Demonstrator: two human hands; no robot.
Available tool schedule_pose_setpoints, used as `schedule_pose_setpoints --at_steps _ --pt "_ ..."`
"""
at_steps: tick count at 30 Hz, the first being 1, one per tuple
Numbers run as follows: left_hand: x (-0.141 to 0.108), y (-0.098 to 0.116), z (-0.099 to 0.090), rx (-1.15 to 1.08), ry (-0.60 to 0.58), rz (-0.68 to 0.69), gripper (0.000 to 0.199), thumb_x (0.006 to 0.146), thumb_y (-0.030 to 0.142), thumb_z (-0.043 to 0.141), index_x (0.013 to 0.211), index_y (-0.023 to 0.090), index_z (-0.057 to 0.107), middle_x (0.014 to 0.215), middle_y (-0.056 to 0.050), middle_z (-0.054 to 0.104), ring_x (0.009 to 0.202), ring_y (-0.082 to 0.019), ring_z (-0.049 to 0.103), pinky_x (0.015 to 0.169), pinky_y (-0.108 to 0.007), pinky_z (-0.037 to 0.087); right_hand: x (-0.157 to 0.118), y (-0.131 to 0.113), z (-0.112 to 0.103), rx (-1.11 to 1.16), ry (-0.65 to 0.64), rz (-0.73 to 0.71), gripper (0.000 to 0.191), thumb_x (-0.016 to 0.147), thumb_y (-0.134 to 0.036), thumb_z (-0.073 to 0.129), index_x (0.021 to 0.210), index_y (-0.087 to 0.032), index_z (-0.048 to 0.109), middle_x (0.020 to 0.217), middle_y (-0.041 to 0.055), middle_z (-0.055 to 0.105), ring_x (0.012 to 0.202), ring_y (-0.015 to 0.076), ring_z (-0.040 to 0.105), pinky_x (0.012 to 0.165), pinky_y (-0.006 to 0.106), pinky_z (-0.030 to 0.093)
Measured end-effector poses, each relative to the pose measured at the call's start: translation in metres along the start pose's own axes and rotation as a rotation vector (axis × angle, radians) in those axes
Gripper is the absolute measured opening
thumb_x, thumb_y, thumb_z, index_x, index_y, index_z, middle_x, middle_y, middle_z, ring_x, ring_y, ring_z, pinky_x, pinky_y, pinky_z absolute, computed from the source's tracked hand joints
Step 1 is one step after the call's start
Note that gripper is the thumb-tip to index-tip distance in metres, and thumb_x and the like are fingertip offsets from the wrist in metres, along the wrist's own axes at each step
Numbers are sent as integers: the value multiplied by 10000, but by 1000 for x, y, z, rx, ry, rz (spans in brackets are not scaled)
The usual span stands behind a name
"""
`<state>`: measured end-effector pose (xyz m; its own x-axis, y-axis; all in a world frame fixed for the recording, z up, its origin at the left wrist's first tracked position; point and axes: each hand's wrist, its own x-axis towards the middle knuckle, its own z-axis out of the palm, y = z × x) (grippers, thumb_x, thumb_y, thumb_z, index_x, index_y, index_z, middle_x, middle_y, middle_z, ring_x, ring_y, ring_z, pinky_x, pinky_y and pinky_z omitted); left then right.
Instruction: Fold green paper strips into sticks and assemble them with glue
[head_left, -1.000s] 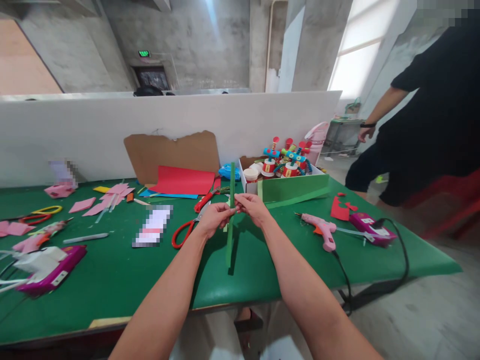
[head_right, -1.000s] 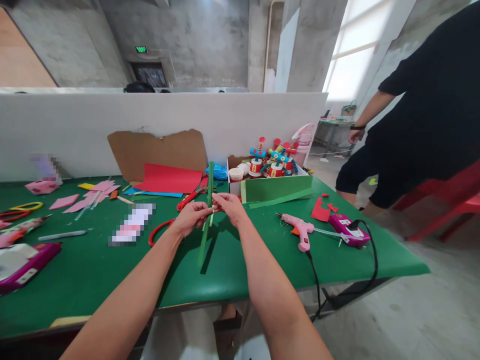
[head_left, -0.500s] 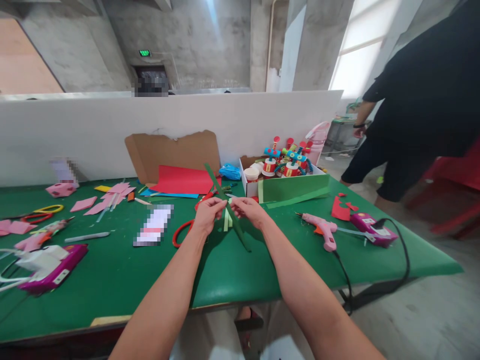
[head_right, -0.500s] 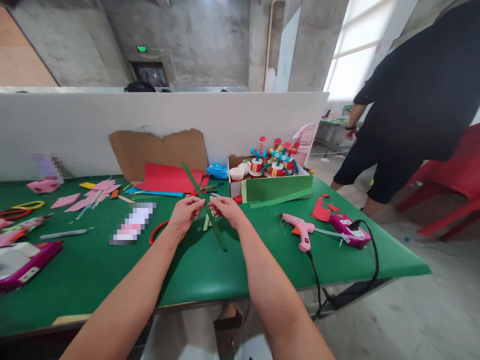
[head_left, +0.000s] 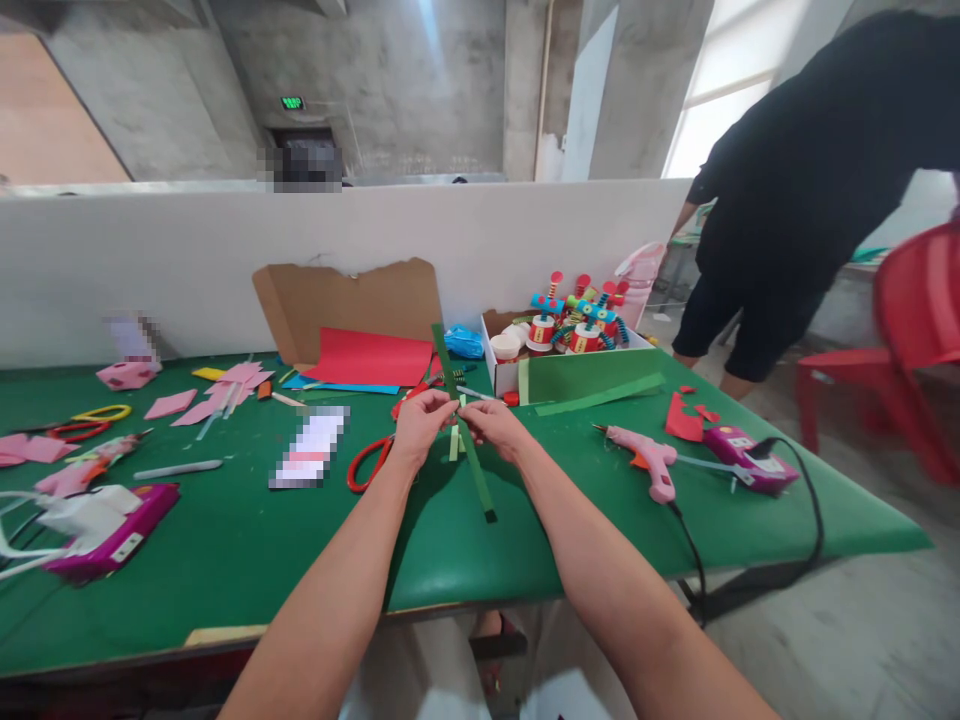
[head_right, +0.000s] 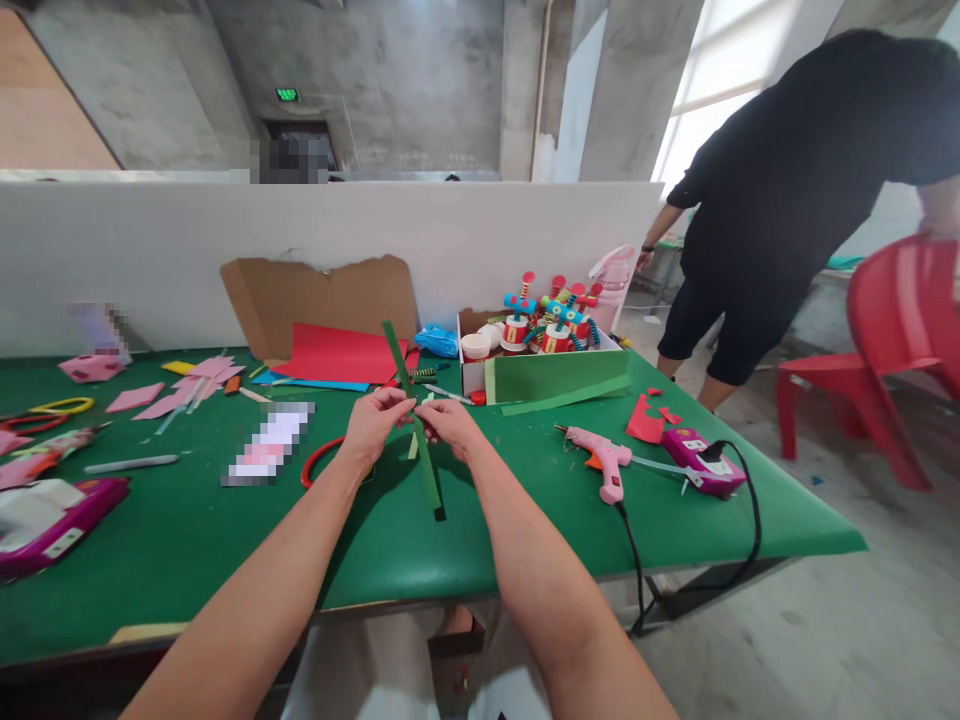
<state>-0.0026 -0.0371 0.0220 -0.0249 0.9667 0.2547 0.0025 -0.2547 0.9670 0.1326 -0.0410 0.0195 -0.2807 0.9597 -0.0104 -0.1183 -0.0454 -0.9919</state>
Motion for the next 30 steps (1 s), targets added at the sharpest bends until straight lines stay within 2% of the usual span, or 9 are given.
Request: schedule_pose_setpoints --at_steps 2,5,9,13,17,21,25,30 --pt "-1 0 -1 125 -20 125 230 639 379 708 688 178 606 551 32 572 507 -111 521 541 -241 431 1 0 -1 34 30 9 286 651 -381 700 506 -178 558 376 -67 420 368 62 340 381 201 258" --pt "-3 3 -4 325 -108 364 123 756 298 603 747 192 664 703 -26 655 679 -155 603 696 -276 484 2 -2 -4 107 73 53 241 659 -323 696 514 -164 587 418 -38 505 386 67 387 398 210 309" --pt "-4 3 -9 519 -177 564 197 833 234 505 818 208 700 811 -68 688 797 -181 623 806 -311 485 2 -5 -6 161 59 128 187 701 -257 662 554 -154 613 458 -10 570 401 79 444 409 210 370" --pt "-2 -2 -11 666 -148 680 251 875 218 454 846 208 703 855 -82 685 834 -185 621 821 -309 483 0 -8 -2 258 -9 235 179 790 -246 588 636 -157 610 517 20 602 440 105 519 431 214 441" --pt "0 -7 -13 813 -138 783 267 890 184 431 884 191 698 886 -96 682 848 -189 619 805 -305 485 -2 -10 0 369 -91 360 267 904 -260 433 733 -143 600 539 35 596 461 116 544 452 217 474" --pt "0 -7 -13 956 -142 886 266 889 137 423 902 177 686 879 -96 677 831 -184 611 790 -299 486 0 -11 -2 395 -91 378 318 960 -292 343 807 -134 573 511 6 547 398 102 484 376 194 422" --pt "-1 -7 -13 1077 -136 988 247 877 104 434 916 156 672 876 -95 678 803 -178 604 760 -291 491 2 -11 -4 420 -141 393 277 961 -247 307 875 -141 548 508 -20 519 374 95 450 330 176 386" --pt "-1 -9 -11 1112 -95 1042 259 898 118 418 914 152 674 867 -94 681 782 -172 603 738 -287 493 1 -12 -6 475 -156 385 214 912 -184 315 907 -149 526 518 -19 505 376 97 431 315 170 366"
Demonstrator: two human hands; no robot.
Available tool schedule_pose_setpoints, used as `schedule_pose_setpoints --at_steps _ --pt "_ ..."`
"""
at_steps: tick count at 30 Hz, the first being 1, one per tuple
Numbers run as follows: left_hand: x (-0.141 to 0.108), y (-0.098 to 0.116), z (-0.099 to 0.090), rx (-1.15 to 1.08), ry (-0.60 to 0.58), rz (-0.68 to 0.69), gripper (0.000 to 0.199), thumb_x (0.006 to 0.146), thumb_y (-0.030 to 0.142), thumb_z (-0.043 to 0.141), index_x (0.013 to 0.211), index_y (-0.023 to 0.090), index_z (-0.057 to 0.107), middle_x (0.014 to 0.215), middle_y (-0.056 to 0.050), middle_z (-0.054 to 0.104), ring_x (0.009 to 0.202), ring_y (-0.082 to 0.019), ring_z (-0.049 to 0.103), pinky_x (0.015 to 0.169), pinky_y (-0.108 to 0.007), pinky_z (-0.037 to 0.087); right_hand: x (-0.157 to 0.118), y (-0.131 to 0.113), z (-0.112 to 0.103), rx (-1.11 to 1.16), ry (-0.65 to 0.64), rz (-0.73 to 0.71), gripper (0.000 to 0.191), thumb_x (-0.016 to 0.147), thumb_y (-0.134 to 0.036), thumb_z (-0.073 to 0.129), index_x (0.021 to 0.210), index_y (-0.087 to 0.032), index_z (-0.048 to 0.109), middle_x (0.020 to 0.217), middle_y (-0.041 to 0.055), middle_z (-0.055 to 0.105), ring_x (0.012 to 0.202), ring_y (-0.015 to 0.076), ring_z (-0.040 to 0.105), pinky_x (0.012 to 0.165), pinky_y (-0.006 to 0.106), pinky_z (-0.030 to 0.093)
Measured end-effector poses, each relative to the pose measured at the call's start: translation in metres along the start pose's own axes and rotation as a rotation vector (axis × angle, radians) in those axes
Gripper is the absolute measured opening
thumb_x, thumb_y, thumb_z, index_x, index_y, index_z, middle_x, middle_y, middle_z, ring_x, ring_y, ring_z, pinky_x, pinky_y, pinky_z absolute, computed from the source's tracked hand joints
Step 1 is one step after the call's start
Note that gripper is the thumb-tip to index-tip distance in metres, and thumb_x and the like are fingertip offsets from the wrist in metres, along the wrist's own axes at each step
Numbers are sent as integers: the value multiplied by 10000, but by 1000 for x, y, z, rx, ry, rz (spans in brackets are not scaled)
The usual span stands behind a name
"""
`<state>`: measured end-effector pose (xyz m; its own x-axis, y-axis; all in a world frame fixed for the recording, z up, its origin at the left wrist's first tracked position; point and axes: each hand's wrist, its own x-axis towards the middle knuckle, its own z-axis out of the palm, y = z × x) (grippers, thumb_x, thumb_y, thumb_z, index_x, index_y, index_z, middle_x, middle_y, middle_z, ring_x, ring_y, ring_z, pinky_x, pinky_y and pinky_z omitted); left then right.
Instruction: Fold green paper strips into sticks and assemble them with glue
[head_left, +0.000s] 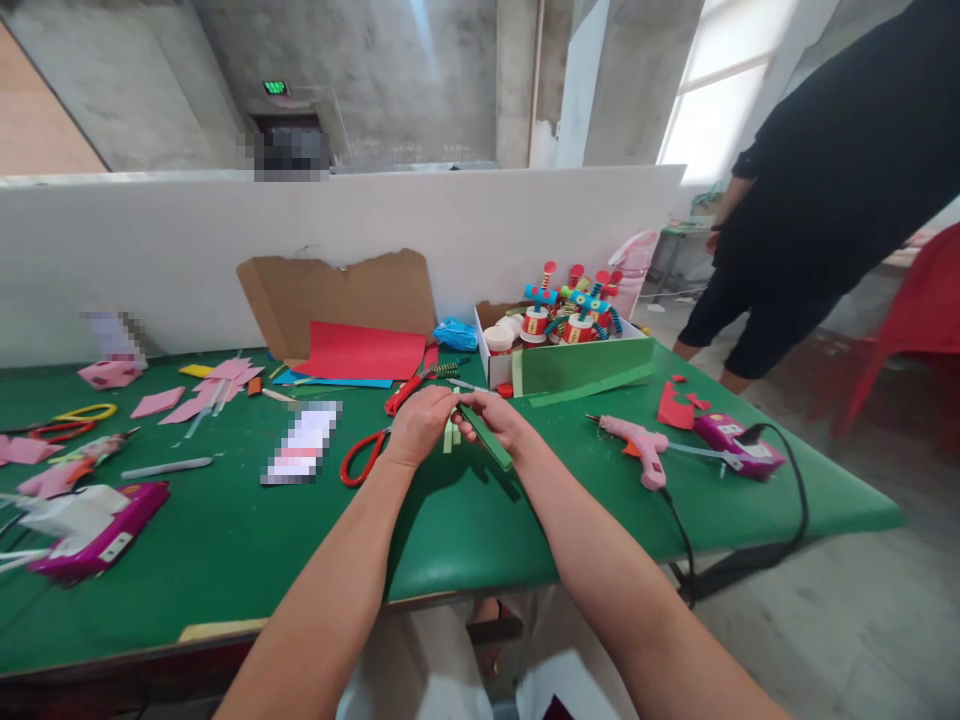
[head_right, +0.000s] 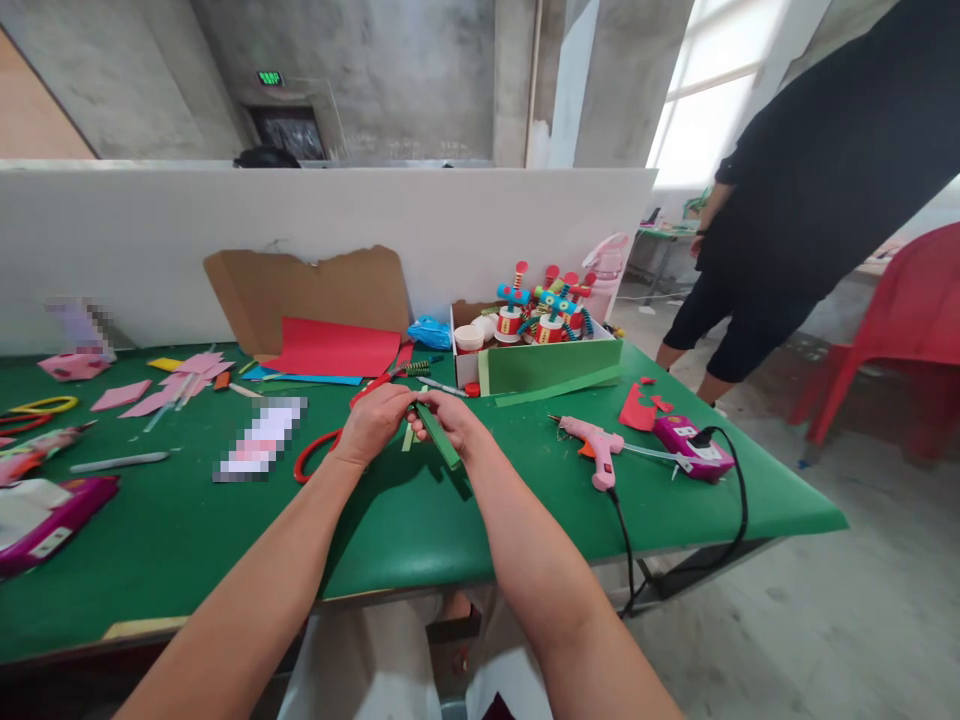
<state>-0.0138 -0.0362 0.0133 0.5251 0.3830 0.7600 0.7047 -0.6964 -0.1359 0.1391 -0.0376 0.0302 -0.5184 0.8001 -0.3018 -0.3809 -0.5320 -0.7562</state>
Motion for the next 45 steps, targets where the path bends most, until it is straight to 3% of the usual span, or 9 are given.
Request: schedule_pose_setpoints --at_steps 12,24,30,32,34,37,41,43,45 --pt "-1 2 2 25 70 33 265 896 116 437 964 152 690 886 -87 697 796 -175 613 730 -280 491 0 0 -6 76 -206 -5 150 762 -99 372 866 -185 439 556 -29 474 361 56 299 303 101 236" --pt "-2 -1 5 -47 71 6 276 904 139 438 977 176 702 899 -87 702 800 -171 615 736 -288 494 3 0 -9 39 -213 -2 79 777 -121 373 793 -195 394 545 -36 463 358 45 258 311 99 184" --pt "-2 2 5 -105 61 -57 288 901 140 429 974 185 704 918 -85 703 833 -176 620 766 -294 501 1 2 -7 -24 -202 -86 137 731 -86 409 814 -195 405 556 -45 474 362 42 282 330 104 194" --pt "0 3 2 -155 75 -126 284 901 154 431 1002 191 694 981 -89 693 901 -178 618 822 -299 495 1 3 -5 -77 -159 -151 203 702 -62 412 856 -194 426 569 -48 492 363 46 314 337 117 226" --pt "3 4 -1 -221 105 -247 275 899 185 439 1036 189 677 1041 -96 673 964 -180 605 869 -307 479 2 3 -3 -147 -32 -253 294 683 -40 399 925 -202 438 571 -58 506 363 62 361 347 141 272" --pt "6 3 -4 -350 110 -552 210 859 264 500 906 173 684 871 -68 668 815 -172 607 767 -296 488 6 2 -2 -224 235 -457 387 695 -21 366 1019 -225 420 560 -79 521 394 94 452 401 189 373" --pt "8 9 -3 -865 -168 -968 320 779 455 581 687 156 651 490 30 468 439 -103 435 442 -228 367 9 -3 -5 -222 341 -636 370 736 -25 365 1034 -237 420 609 -68 598 558 107 576 593 237 477" --pt "10 15 -3 -1131 -311 -1045 403 738 544 606 712 146 660 462 49 417 381 -80 369 373 -213 283 8 -5 -8 -228 333 -645 368 736 -23 376 1028 -240 434 636 -55 634 648 116 611 664 251 486" --pt "13 22 -5 -1209 -367 -1087 437 663 573 678 731 142 661 456 59 413 354 -62 334 348 -203 232 7 -5 -8 -223 296 -614 377 733 -29 388 1038 -242 444 664 -42 660 703 133 630 702 277 494"
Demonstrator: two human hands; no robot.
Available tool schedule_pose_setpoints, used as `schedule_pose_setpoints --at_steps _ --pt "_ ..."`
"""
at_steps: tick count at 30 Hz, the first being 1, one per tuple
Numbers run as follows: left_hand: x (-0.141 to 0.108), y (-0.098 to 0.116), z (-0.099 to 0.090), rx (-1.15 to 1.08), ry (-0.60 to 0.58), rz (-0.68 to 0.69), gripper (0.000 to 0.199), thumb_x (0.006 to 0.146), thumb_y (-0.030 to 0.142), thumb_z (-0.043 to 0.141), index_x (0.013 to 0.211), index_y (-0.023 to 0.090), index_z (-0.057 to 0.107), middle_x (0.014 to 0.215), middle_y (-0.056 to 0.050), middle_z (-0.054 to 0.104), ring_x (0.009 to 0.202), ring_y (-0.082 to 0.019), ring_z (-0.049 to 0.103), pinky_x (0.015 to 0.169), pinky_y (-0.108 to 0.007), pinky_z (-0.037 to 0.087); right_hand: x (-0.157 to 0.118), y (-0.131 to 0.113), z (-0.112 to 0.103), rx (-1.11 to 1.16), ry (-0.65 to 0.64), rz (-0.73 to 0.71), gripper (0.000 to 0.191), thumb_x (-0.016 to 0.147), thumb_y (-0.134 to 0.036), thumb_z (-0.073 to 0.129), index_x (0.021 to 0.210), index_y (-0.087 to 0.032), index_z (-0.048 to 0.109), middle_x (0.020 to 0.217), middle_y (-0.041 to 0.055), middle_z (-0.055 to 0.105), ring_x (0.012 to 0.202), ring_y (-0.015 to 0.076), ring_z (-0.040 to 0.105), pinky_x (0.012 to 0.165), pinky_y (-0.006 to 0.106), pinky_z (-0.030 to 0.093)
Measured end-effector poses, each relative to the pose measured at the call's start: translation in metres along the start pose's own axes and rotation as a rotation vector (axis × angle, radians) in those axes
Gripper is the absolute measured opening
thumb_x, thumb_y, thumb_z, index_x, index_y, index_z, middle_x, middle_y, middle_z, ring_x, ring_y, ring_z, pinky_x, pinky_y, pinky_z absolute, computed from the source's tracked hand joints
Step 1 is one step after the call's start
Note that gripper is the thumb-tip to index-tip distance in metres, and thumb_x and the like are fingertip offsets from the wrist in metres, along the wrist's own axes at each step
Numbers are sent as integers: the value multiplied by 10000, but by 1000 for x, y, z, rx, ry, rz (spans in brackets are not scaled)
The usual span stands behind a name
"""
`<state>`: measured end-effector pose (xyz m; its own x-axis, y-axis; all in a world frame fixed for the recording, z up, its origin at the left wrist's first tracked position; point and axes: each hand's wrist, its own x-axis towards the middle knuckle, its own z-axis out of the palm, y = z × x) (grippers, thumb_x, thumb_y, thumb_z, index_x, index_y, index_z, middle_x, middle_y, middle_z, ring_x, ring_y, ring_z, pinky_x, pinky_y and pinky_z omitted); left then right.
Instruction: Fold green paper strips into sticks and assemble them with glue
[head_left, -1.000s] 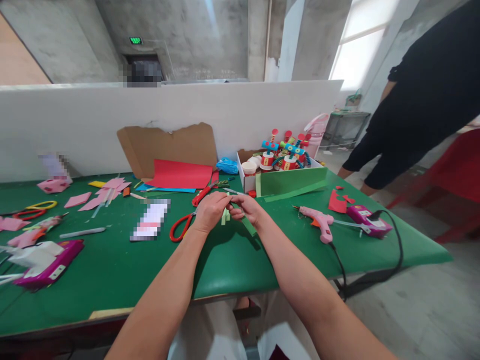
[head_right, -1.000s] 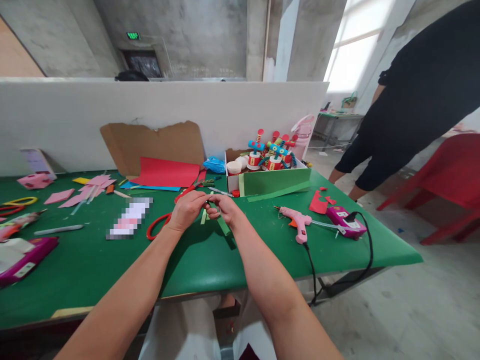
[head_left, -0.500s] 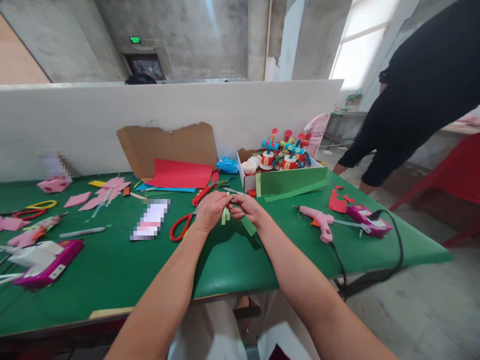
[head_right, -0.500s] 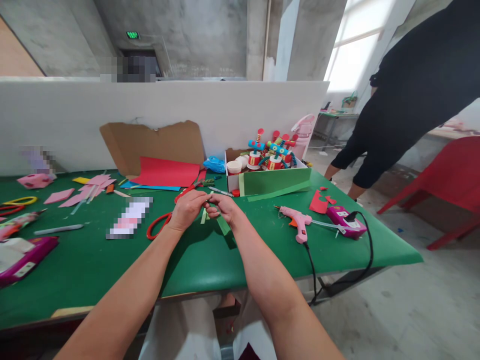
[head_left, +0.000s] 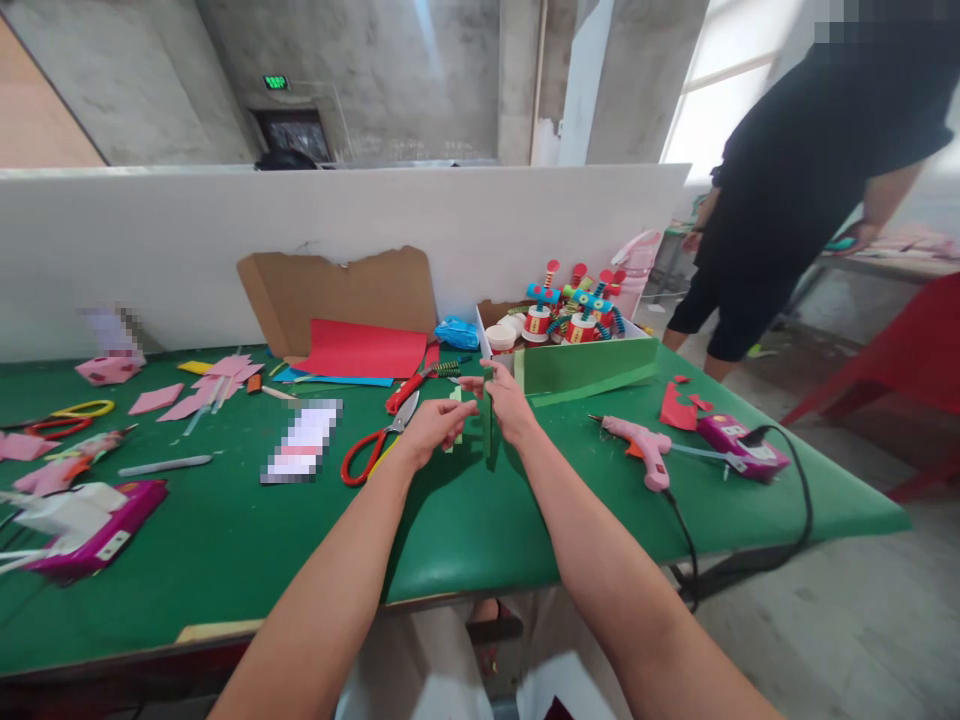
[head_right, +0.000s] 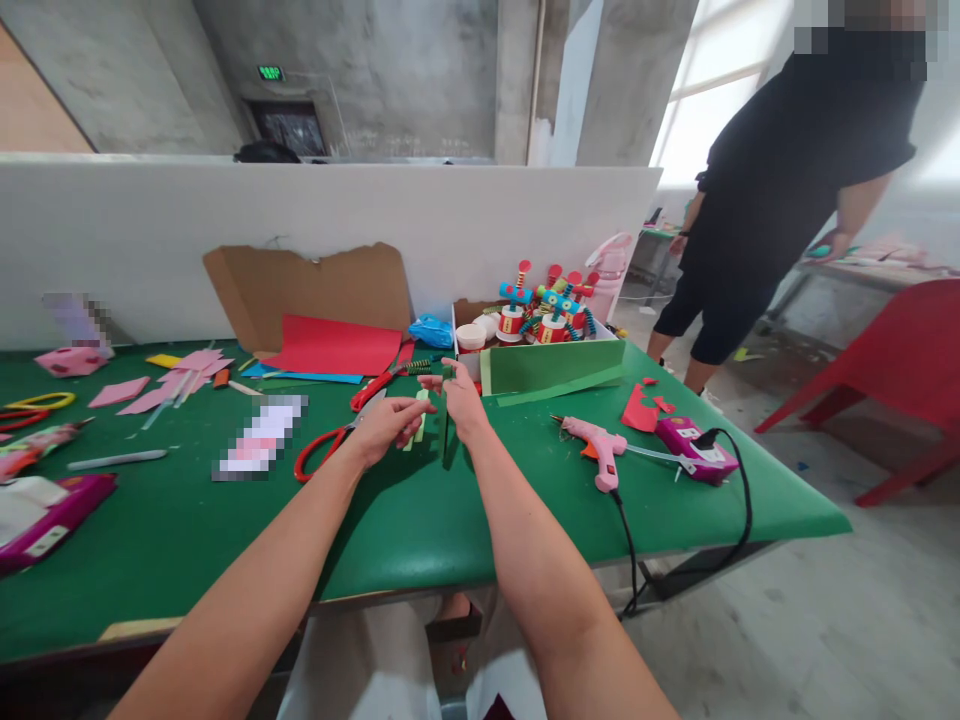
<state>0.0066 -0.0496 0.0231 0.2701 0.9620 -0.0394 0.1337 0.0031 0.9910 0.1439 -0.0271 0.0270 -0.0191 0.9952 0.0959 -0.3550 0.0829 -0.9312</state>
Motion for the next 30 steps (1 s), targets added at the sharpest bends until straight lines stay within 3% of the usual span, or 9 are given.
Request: schedule_pose_setpoints --at_steps 4,8,12,17,21,25,30 --pt "-6 5 7 -10 -27 -68 455 530 542 790 557 153 555 414 70 385 332 -33 282 340 -191 172 -6 -1 3 36 -97 7 395 738 -69 431 1095 -233 466 759 -9 688 798 163 654 767 330 504" --pt "-6 5 7 -122 -104 -77 485 479 501 827 487 162 480 380 84 331 335 -28 271 353 -192 150 -13 0 11 34 -176 -9 392 781 -113 486 1148 -250 489 905 7 693 877 144 640 830 312 493" --pt "-1 5 -1 -235 116 -1 480 487 492 816 484 166 465 382 101 290 337 -20 238 357 -196 127 -13 5 13 -9 -132 180 181 897 -247 467 1046 -220 566 858 8 670 741 108 620 745 248 507" --pt "4 7 -12 -287 364 58 423 491 476 789 502 157 512 361 109 283 328 -14 203 348 -200 131 -12 10 8 -6 -294 507 353 968 -405 354 864 -149 574 682 47 642 582 124 617 636 263 529" --pt "5 5 -14 -289 408 38 390 484 466 782 555 141 580 362 103 323 328 -22 245 347 -197 156 -17 8 8 72 -431 577 428 987 -411 289 877 -127 590 613 32 613 518 112 584 645 289 549" --pt "8 2 -14 -292 385 29 383 504 465 778 572 137 590 384 93 351 338 -28 290 354 -192 165 -18 7 7 147 -440 582 389 994 -348 315 879 -123 612 562 -10 562 439 73 481 651 290 560" --pt "9 -1 -15 -301 399 33 374 508 448 783 574 136 588 402 80 379 361 -46 364 362 -186 181 -16 11 6 153 -456 603 352 975 -377 381 860 -129 603 577 -16 555 449 63 459 645 299 570"
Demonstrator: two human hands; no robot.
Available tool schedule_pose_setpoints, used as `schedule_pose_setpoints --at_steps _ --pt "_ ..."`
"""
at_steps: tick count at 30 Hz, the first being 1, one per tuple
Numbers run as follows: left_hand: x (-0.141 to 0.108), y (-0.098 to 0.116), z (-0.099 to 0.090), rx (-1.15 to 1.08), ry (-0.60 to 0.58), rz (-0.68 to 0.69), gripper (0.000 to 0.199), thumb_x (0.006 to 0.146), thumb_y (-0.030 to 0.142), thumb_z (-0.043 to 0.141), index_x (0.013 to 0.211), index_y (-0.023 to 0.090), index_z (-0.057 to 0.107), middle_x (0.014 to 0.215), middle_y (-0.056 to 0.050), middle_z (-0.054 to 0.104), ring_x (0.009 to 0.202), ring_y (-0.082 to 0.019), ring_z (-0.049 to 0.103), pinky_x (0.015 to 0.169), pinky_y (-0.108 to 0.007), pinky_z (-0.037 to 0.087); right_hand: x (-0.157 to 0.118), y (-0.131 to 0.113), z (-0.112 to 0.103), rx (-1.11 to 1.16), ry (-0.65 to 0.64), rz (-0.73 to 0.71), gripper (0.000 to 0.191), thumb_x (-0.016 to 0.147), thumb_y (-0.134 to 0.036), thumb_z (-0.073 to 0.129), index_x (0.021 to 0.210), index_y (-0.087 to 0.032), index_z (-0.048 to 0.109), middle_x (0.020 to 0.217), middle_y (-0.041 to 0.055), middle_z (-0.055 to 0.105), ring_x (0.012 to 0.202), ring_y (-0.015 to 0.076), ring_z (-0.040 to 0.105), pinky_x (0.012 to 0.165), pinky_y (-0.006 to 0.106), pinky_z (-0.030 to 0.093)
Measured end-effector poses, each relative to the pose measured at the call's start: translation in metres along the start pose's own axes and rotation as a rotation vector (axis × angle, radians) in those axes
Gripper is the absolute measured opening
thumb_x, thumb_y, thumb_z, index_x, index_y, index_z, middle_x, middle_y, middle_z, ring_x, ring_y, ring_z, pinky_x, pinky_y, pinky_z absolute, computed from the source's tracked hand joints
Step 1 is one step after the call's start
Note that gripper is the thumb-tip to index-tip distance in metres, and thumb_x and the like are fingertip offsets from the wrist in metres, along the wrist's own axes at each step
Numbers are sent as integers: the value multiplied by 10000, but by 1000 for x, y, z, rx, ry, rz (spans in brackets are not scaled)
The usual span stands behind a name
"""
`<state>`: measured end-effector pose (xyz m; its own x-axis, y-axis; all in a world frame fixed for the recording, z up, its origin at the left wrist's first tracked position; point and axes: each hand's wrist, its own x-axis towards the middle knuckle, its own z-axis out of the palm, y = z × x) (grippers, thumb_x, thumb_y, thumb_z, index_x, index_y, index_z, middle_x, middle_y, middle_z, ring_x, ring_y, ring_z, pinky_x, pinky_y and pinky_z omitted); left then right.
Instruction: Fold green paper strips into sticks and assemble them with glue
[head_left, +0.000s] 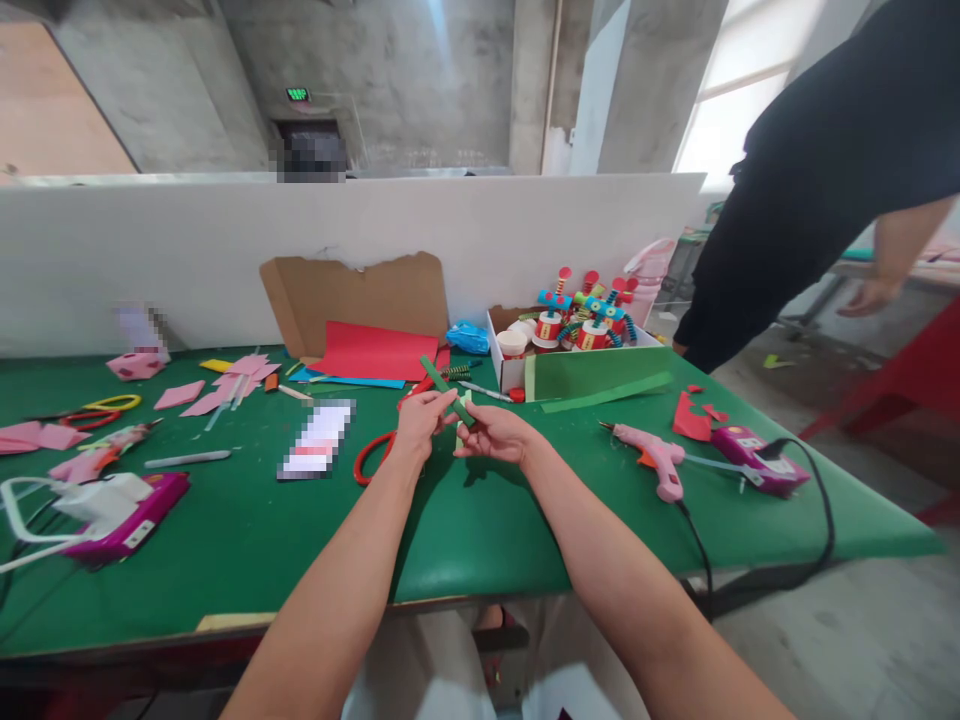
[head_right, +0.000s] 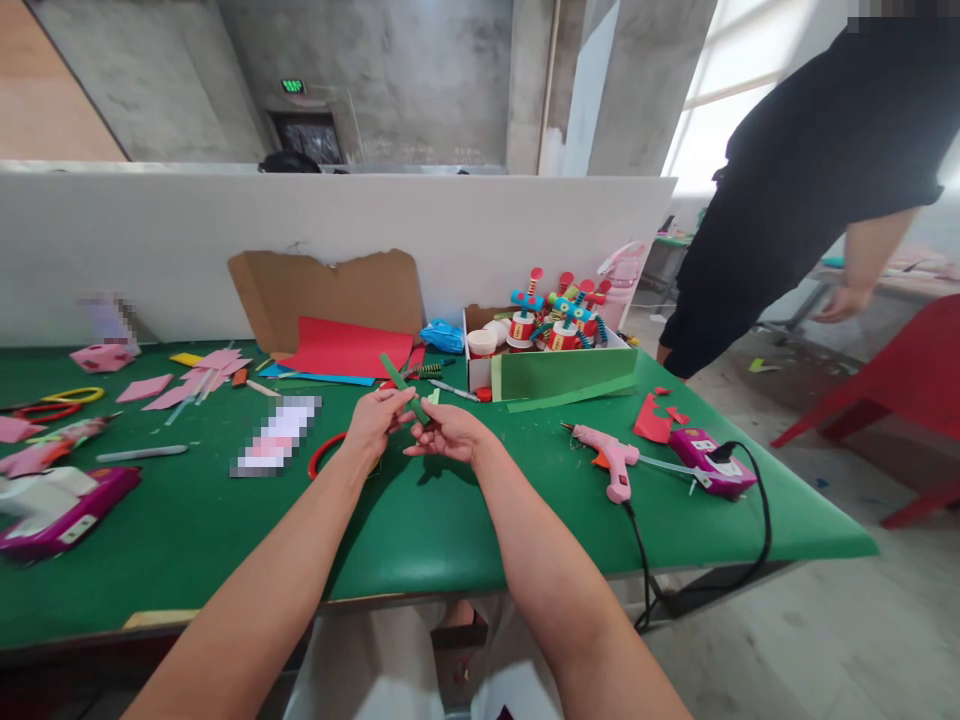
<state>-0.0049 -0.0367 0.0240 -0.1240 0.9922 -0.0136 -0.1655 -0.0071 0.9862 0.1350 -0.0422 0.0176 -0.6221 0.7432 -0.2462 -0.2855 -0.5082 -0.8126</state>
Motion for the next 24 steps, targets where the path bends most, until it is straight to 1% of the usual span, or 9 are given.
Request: schedule_pose_setpoints --at_steps 6,10,13,15,18,20,24 --pt "-2 3 1 -3 -4 -8 371 498 443 790 577 134 599 392 79 379 366 -57 396 365 -184 195 0 0 2 1 33 -13 283 976 -313 397 830 -141 566 555 -40 518 433 50 412 633 289 574" --pt "-3 3 1 16 -10 4 365 527 452 776 559 143 584 386 91 355 349 -43 345 376 -194 227 -1 1 2 -22 42 -46 226 950 -300 462 808 -147 549 541 -52 507 423 47 403 640 298 577" --pt "-3 0 2 80 3 65 381 542 451 772 507 157 533 386 95 341 361 -39 321 395 -202 252 0 4 1 -91 42 -77 209 942 -261 464 794 -143 554 561 -31 550 438 59 466 664 313 576" --pt "-4 -1 4 125 -8 108 410 541 452 772 468 162 491 392 82 363 385 -47 344 402 -203 243 2 6 1 -161 60 -124 189 929 -247 479 792 -144 559 591 -10 592 474 73 529 659 292 567" --pt "-5 -1 5 150 -36 132 441 553 459 763 431 165 458 377 73 375 382 -43 312 393 -210 203 6 7 0 -310 126 -222 180 899 -259 527 753 -155 554 549 -21 590 443 72 525 560 226 524" --pt "-5 2 4 120 -45 126 439 555 460 766 435 167 461 363 80 356 364 -35 274 385 -215 187 6 6 0 -403 127 -265 198 884 -283 543 730 -158 554 518 -30 580 418 68 506 505 196 483" --pt "0 9 -3 -60 -59 98 414 510 431 803 487 169 483 377 90 353 351 -31 290 382 -210 207 3 4 -2 -503 33 -250 230 869 -336 542 730 -155 570 540 -10 605 442 78 530 487 189 435"
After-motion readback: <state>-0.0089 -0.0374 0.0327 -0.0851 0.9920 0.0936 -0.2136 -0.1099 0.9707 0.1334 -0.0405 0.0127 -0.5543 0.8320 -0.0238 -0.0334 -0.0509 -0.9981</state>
